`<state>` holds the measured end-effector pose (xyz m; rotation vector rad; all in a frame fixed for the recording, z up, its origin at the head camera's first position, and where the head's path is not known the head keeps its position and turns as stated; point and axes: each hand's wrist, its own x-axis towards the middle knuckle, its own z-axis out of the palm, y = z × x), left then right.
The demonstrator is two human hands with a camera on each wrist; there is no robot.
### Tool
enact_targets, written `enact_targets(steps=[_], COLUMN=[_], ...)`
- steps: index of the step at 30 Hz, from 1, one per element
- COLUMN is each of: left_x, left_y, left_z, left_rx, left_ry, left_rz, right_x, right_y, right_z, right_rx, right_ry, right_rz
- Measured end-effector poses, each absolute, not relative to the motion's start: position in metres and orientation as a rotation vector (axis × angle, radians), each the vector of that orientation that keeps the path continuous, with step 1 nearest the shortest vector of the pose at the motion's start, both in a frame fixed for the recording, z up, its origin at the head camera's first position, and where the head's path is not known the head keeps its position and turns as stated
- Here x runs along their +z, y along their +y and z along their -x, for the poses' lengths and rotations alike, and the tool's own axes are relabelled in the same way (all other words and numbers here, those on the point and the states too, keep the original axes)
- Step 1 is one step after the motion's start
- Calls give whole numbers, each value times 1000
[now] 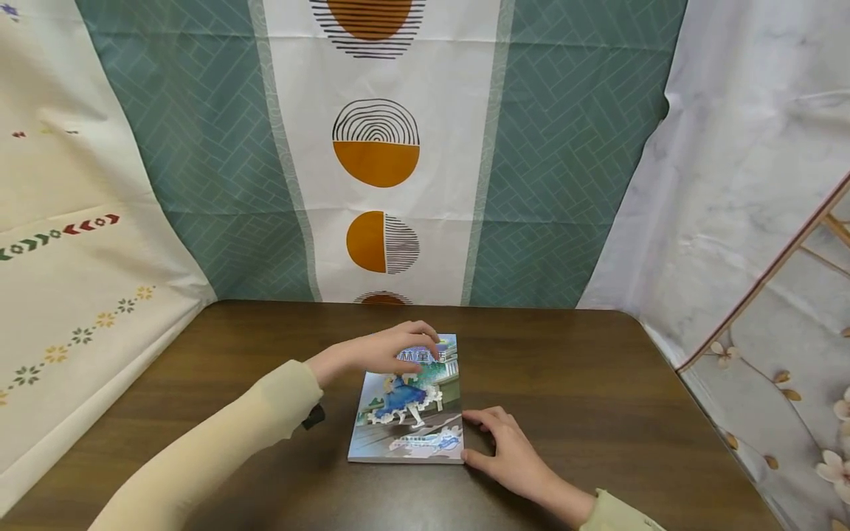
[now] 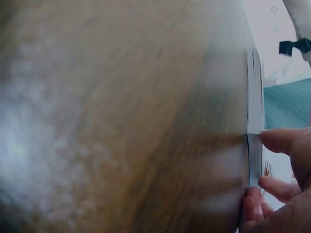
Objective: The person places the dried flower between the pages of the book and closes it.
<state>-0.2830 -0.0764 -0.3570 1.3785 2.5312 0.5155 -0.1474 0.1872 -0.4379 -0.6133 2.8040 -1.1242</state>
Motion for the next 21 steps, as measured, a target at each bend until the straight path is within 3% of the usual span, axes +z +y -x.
enact_targets(steps=[12, 21], left_x=[-333, -333], left_y=[-187, -244], left_z=[228, 209], left_rx=[564, 232], left_ry=[2862, 2974], left_rz=[-1239, -1241], right_x=[-440, -423], right_y=[187, 194], right_z=[149, 153], right_rx=[-1083, -1033], right_ry=[2791, 2756], right_rz=[702, 786])
